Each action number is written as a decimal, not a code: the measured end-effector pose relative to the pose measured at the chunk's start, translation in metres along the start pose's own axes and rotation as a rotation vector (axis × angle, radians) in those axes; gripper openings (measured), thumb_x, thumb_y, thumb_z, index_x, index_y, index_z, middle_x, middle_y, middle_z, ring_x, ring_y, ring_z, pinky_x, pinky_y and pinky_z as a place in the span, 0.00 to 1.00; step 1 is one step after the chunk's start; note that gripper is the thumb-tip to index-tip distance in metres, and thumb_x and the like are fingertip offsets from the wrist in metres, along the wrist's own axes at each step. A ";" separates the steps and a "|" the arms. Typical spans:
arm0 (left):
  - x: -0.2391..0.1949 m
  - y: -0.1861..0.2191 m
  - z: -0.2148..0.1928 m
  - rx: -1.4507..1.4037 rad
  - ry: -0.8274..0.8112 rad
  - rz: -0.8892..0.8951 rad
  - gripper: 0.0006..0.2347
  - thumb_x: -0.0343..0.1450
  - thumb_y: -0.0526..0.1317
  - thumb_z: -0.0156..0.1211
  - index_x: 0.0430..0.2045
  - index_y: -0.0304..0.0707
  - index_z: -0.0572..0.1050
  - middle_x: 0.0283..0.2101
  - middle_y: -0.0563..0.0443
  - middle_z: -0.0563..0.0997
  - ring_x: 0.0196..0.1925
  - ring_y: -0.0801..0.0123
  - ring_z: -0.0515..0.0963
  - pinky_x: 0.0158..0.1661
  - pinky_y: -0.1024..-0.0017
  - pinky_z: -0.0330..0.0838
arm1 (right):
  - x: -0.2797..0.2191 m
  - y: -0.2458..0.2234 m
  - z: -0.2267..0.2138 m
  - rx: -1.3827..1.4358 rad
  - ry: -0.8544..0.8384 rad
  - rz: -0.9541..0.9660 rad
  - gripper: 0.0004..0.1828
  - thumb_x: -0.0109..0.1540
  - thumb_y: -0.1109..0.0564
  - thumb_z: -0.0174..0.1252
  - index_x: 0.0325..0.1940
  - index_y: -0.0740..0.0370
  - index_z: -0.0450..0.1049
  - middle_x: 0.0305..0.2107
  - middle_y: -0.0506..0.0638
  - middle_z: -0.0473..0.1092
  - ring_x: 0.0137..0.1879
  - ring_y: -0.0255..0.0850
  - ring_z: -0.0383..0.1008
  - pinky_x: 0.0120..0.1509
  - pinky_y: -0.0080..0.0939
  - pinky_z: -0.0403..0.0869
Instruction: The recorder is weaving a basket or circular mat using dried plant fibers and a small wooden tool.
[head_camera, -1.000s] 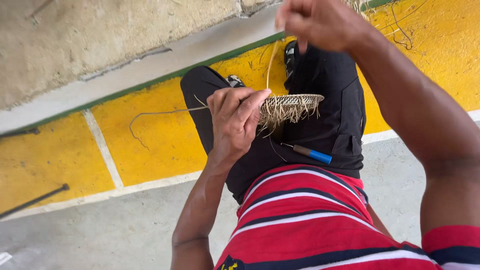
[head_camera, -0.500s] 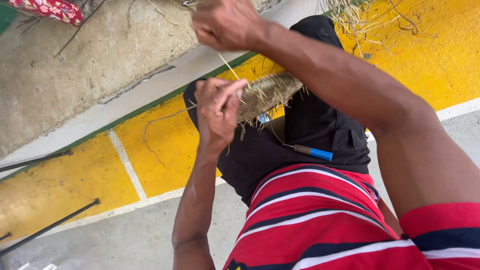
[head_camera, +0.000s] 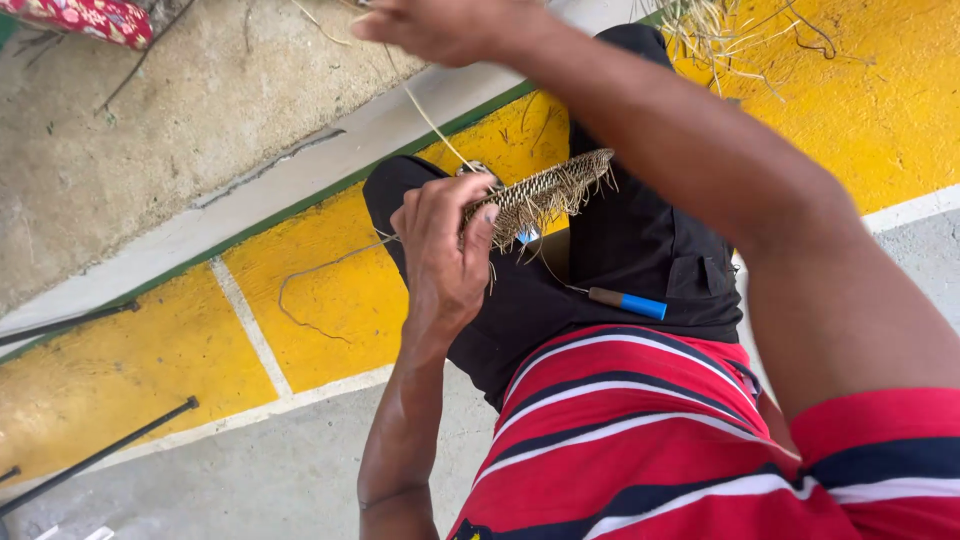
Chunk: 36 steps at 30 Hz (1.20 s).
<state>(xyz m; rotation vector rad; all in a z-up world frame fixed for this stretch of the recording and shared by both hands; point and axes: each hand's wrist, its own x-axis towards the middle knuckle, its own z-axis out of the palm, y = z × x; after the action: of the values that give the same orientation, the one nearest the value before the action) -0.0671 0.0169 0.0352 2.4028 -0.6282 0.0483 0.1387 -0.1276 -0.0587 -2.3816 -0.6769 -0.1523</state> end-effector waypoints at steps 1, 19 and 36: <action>-0.004 0.000 -0.008 -0.060 0.008 -0.029 0.12 0.76 0.41 0.60 0.52 0.39 0.75 0.47 0.50 0.78 0.52 0.60 0.74 0.57 0.61 0.60 | -0.022 0.003 -0.019 0.131 -0.108 0.078 0.24 0.76 0.43 0.47 0.37 0.59 0.77 0.18 0.49 0.70 0.22 0.38 0.70 0.28 0.45 0.73; -0.058 0.006 0.002 0.015 0.125 -0.044 0.07 0.72 0.41 0.68 0.42 0.45 0.80 0.42 0.58 0.83 0.49 0.66 0.78 0.57 0.64 0.61 | -0.258 -0.024 -0.056 1.047 -0.229 0.169 0.14 0.57 0.61 0.70 0.46 0.61 0.79 0.41 0.49 0.76 0.51 0.42 0.75 0.57 0.43 0.75; -0.046 -0.005 0.006 0.180 0.356 -0.001 0.21 0.63 0.48 0.81 0.33 0.39 0.70 0.37 0.48 0.73 0.42 0.57 0.72 0.46 0.60 0.65 | -0.235 -0.054 -0.073 0.862 -0.169 0.067 0.17 0.61 0.68 0.65 0.54 0.59 0.79 0.43 0.49 0.75 0.51 0.41 0.75 0.56 0.40 0.75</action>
<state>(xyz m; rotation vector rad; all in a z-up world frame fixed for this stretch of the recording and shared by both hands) -0.1063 0.0361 0.0195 2.4790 -0.4711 0.5396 -0.0859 -0.2384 -0.0355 -1.5866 -0.5781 0.3180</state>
